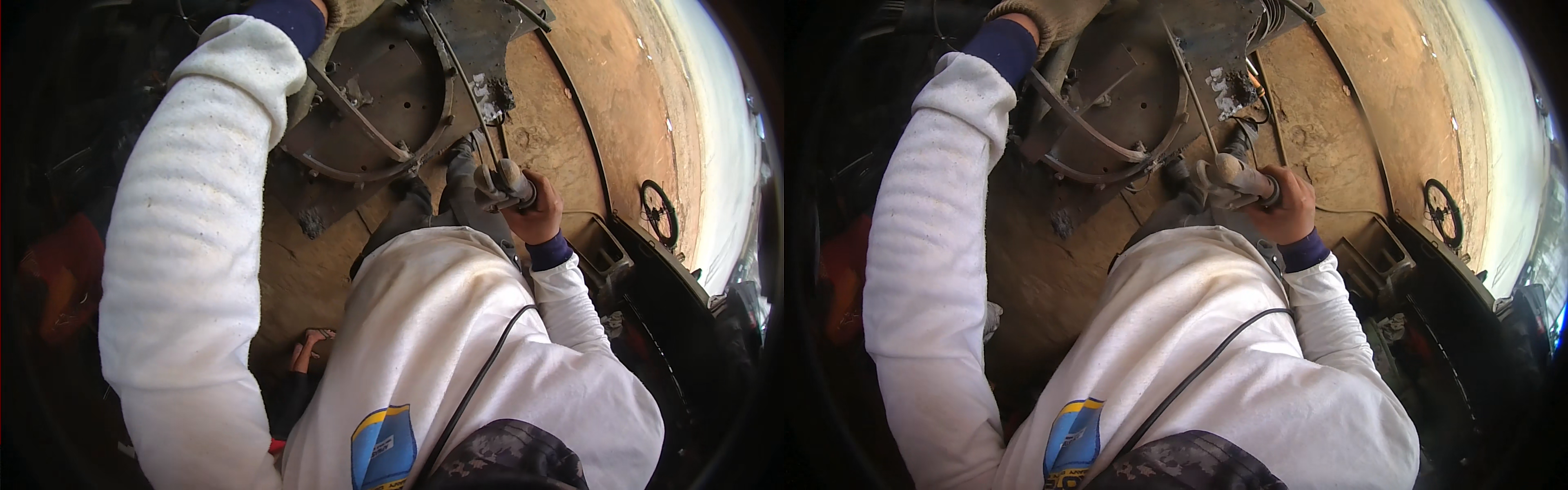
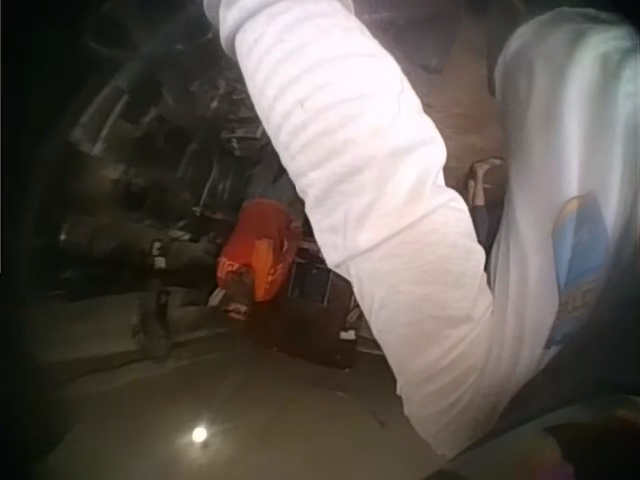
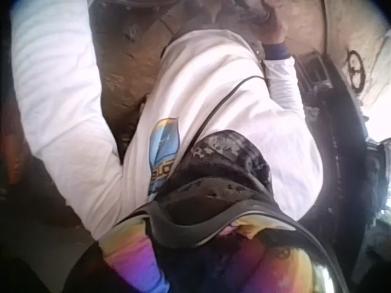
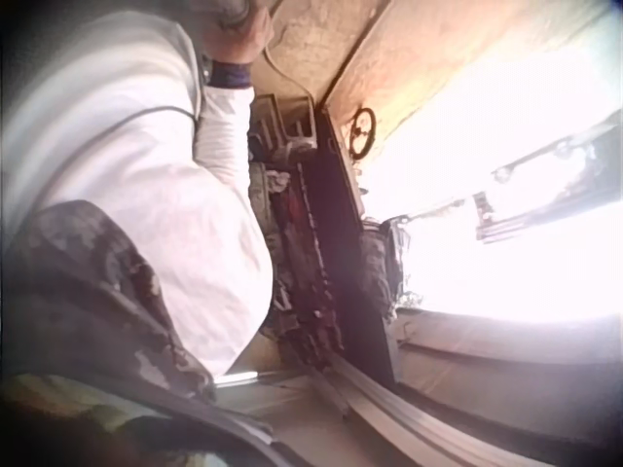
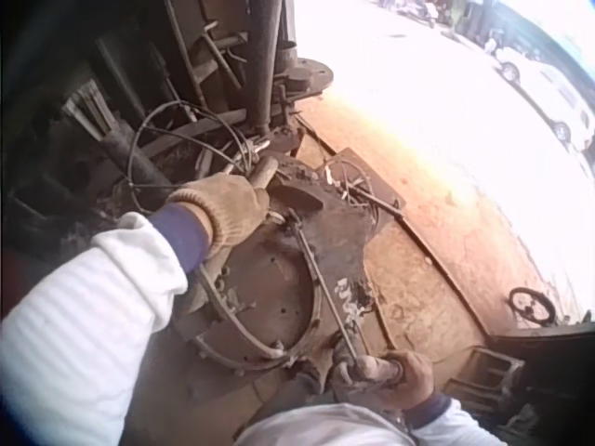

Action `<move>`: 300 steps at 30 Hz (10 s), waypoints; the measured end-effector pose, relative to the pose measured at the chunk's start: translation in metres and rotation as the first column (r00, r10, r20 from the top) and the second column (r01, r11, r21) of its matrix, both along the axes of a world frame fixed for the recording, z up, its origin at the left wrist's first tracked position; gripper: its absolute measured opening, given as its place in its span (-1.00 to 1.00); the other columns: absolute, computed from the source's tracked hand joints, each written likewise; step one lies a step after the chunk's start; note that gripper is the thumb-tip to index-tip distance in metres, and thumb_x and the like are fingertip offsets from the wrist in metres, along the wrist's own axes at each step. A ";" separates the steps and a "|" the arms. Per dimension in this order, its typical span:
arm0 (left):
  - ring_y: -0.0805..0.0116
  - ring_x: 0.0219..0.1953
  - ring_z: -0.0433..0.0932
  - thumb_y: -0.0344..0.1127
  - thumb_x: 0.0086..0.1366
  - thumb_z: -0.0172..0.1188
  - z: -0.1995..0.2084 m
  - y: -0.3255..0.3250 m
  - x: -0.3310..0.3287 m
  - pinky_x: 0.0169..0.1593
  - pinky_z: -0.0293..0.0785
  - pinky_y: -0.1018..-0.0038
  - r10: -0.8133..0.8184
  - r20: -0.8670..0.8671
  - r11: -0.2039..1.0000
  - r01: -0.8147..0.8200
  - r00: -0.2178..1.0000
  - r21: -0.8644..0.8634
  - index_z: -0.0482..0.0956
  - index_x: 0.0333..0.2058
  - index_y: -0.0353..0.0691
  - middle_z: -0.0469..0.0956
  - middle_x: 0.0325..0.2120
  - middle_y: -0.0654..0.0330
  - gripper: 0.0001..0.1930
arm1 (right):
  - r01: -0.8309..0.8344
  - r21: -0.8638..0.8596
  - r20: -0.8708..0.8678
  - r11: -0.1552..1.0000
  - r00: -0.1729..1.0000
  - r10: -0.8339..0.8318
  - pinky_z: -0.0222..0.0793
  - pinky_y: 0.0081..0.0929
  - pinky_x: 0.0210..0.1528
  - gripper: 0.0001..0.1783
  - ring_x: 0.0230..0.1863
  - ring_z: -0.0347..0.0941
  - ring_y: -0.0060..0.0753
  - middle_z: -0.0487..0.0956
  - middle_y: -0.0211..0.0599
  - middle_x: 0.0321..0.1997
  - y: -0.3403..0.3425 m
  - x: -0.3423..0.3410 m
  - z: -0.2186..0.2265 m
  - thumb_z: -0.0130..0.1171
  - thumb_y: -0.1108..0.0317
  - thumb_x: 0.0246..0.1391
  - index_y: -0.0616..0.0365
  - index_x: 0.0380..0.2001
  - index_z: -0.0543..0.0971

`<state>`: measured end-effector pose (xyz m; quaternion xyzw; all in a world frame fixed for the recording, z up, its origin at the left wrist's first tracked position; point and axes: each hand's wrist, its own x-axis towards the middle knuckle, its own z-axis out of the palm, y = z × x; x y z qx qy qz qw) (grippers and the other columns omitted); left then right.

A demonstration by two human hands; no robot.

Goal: The person welds a circular metal frame using a handheld welding torch. They repeatedly position the torch, strike an arc to create sparks, and move along the frame's edges. The person also uses a hammer to tap the metal frame between welding passes.

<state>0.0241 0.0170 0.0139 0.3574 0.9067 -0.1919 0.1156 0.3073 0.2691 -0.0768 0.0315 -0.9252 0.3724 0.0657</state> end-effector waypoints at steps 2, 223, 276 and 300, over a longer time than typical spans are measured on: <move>-0.08 -0.25 0.61 -0.30 0.26 -0.11 -0.002 -0.002 0.000 -0.14 0.51 0.12 0.018 0.026 1.000 -0.018 0.999 0.015 0.57 -0.29 -0.36 0.60 -0.35 -0.19 -0.70 | -0.033 0.017 -0.028 0.999 0.999 0.034 0.44 -0.31 -0.39 -0.51 -0.43 0.54 -0.09 0.57 -0.21 -0.45 0.002 -0.001 -0.001 0.40 0.41 -0.47 0.13 -0.30 0.52; 0.02 -0.23 0.59 -0.37 0.25 -0.04 -0.003 -0.007 0.004 -0.21 0.58 0.24 0.130 0.061 0.991 -0.129 0.990 -0.023 0.44 -0.24 -0.24 0.56 -0.29 0.06 -0.85 | 0.281 -0.769 0.527 0.574 0.787 0.320 0.16 -0.72 -0.57 -0.44 -0.57 0.19 -0.78 0.37 -0.57 -0.40 0.042 -0.120 0.038 0.02 0.29 0.27 0.18 0.28 0.20; -0.12 -0.20 0.56 -0.21 0.34 -0.24 0.005 0.006 0.004 -0.01 0.48 0.14 0.267 0.118 0.959 -0.276 0.956 0.066 0.49 -0.20 -0.32 0.57 -0.24 -0.09 -0.64 | 0.351 -0.660 0.336 0.664 0.929 -0.157 0.13 -0.74 -0.67 -0.38 -0.67 0.17 -0.76 0.30 -0.58 -0.54 -0.016 -0.085 0.030 -0.05 0.29 0.30 -0.06 0.36 0.06; -0.03 -0.20 0.60 -0.41 0.24 -0.01 -0.004 -0.003 0.003 -0.12 0.57 0.20 0.075 0.000 0.997 -0.075 0.997 -0.003 0.46 -0.20 -0.33 0.57 -0.26 -0.09 -0.81 | 0.335 -0.732 0.404 0.594 0.915 -0.018 0.06 -0.73 -0.67 -0.39 -0.67 0.10 -0.78 0.28 -0.61 -0.54 -0.017 -0.091 0.038 -0.06 0.36 0.29 -0.02 0.36 0.06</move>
